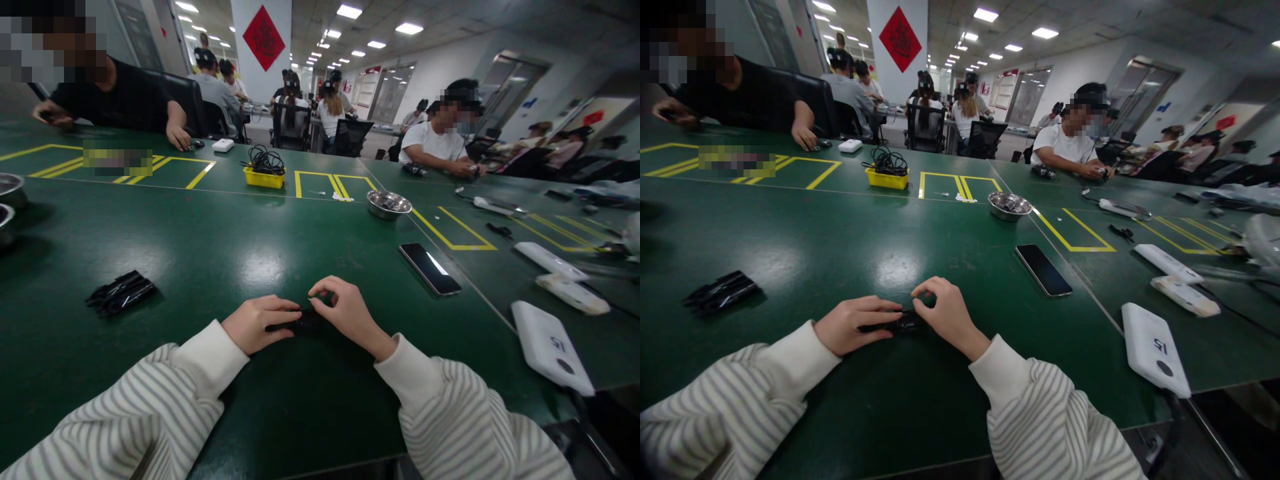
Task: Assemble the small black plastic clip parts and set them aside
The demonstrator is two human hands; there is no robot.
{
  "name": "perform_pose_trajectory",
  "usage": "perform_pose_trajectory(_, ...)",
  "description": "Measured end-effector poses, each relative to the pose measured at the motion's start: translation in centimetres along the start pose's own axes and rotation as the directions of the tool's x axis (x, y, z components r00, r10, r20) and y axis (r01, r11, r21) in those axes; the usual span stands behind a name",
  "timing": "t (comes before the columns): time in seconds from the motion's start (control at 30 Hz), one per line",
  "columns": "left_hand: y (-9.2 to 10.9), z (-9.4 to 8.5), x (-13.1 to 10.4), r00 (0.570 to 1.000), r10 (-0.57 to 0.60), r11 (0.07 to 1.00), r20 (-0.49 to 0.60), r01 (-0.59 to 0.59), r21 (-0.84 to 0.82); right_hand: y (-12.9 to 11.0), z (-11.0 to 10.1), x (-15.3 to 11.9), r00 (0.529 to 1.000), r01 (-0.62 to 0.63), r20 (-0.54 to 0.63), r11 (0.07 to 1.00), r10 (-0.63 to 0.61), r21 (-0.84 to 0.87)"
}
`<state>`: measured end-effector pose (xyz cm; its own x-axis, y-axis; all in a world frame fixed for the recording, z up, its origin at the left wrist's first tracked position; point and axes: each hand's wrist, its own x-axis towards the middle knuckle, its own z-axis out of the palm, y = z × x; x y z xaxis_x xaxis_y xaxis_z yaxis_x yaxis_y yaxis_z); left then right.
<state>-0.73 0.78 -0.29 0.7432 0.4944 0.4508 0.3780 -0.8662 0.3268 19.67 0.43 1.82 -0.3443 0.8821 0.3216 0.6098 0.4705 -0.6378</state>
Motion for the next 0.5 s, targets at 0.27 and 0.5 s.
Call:
perform_pose_trajectory(0.27, 0.6, 0.1, 0.1, 0.998, 0.015, 1.0, 0.066, -0.016, 0.023, 1.0, 0.0, 0.5, 0.994, -0.078, 0.067, 0.979, 0.092, -0.186)
perform_pose_trajectory(0.5, 0.8, 0.0, 0.1, 0.995, -0.003, 1.0, 0.095, 0.0, 0.028, 0.9, -1.3, 0.8, 0.988, -0.024, 0.131, 0.918, 0.083, -0.396)
